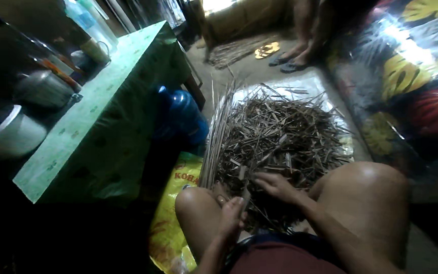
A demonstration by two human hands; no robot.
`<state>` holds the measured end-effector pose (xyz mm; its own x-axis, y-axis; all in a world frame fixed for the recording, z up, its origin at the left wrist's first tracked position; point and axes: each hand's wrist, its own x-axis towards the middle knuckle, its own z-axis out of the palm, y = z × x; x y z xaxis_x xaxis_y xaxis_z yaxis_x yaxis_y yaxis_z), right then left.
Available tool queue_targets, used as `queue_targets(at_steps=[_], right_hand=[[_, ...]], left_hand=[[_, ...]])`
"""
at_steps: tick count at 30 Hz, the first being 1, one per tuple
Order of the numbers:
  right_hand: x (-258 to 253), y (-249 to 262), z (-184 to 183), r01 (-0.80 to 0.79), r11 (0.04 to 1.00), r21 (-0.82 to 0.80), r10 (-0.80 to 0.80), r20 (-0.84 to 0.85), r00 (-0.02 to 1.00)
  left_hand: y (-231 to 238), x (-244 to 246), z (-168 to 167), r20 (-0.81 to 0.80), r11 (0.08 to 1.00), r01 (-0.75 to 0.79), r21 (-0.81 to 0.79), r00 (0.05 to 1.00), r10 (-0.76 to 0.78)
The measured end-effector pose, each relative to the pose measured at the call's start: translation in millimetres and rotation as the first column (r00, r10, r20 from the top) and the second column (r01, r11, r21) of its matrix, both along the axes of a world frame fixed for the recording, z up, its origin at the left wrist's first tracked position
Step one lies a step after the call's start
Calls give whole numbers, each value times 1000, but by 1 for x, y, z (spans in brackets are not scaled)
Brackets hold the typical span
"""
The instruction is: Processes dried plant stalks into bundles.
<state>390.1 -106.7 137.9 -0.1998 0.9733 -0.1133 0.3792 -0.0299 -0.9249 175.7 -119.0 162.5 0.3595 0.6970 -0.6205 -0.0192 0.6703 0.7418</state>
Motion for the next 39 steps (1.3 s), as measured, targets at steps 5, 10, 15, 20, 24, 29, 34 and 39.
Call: queue_targets(at_steps=[5, 10, 15, 20, 24, 29, 34, 39], right_hand=[[-10, -6, -2, -56, 997, -45, 63, 173, 983], [11, 14, -7, 184, 983, 14, -183, 192, 964], [0, 7, -3, 174, 984, 33, -176, 74, 982], [-25, -14, -10, 32, 997, 64, -29, -51, 998], [-28, -10, -18, 125, 974, 187, -122, -25, 992], [-11, 12, -18, 369, 926, 80, -359, -123, 925], [25, 41, -9, 500, 820, -279, -571, -339, 748], [23, 47, 6, 392, 857, -335, -516, -567, 642]], left_hand=[[-1, 6, 2, -54, 997, 37, 63, 998, -33], [-9, 1, 5, -50, 994, 82, 66, 996, -79], [-9, 0, 0, -19, 998, 38, 56, 999, -37], [-3, -1, 1, 103, 999, 2, -45, 995, 2], [-3, -5, 5, 321, 975, -19, -219, 943, 91], [-11, -17, 6, 387, 965, 78, -251, 922, 26], [-18, -29, 5, 232, 962, 195, -190, 961, -149], [-1, -22, 8, 25, 916, 401, 3, 916, -401]])
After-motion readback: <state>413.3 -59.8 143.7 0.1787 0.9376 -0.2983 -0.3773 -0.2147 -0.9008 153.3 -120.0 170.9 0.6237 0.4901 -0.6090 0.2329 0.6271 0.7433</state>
